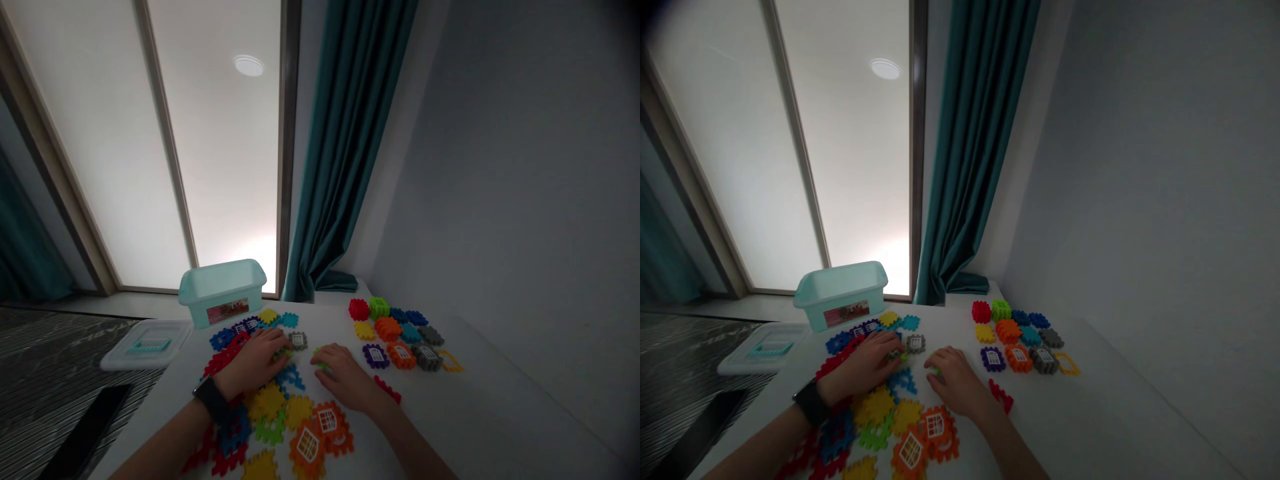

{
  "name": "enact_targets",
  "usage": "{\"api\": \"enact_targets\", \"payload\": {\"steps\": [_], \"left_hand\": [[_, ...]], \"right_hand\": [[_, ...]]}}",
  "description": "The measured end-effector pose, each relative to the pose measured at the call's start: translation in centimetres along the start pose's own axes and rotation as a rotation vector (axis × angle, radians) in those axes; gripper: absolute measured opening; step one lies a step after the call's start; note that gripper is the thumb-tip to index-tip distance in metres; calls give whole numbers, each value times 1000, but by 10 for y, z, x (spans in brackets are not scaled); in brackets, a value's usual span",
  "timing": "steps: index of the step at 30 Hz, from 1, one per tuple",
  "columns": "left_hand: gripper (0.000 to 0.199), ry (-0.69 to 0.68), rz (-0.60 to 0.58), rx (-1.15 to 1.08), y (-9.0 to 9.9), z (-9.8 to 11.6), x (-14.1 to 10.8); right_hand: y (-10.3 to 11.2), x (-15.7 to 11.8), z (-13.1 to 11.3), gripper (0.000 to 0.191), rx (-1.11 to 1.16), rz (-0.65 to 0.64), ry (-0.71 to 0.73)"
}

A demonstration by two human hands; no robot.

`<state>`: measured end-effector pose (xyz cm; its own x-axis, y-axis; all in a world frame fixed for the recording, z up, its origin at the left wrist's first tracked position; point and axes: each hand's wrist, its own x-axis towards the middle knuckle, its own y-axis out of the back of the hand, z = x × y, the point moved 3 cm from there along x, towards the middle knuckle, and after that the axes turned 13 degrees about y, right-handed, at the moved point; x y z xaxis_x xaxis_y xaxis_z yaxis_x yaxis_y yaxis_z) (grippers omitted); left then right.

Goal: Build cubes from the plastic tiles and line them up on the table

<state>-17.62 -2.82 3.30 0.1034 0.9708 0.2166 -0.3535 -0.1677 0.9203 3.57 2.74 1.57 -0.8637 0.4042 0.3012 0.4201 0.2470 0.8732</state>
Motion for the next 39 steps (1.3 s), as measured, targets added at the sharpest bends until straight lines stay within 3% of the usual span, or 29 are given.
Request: {"api": "enact_targets", "payload": {"steps": [9, 12, 16, 18, 22, 26, 31, 35, 39], "left_hand": [[36, -1, -110, -50, 3, 6, -31], [49, -20, -151, -48, 6, 9, -37], [74, -65, -207, -65, 7, 13, -46], [82, -85, -223, -67, 5, 15, -50], [92, -92, -236, -53, -3, 15, -52], [88, -80, -207, -15, -11, 14, -48], [65, -59, -89, 44, -18, 14, -42], [54, -49, -70, 34, -15, 12, -42], [63, -38, -126, -3, -2, 5, -44]], "right_hand": [[-20, -9, -9, 21, 12, 57, -4], [-22, -17, -14, 26, 64, 9, -3], [-22, -24, -23, 71, 166, -103, 34], [-22, -25, -26, 83, 175, -129, 35], [-25, -24, -25, 70, 131, -105, 17], [-27, -21, -18, 45, 62, -12, -10], [-26, -18, -14, 25, 16, 77, 14], [-24, -20, -15, 32, 78, 23, 31], [-23, -24, -16, 57, 131, -82, 36]]}}
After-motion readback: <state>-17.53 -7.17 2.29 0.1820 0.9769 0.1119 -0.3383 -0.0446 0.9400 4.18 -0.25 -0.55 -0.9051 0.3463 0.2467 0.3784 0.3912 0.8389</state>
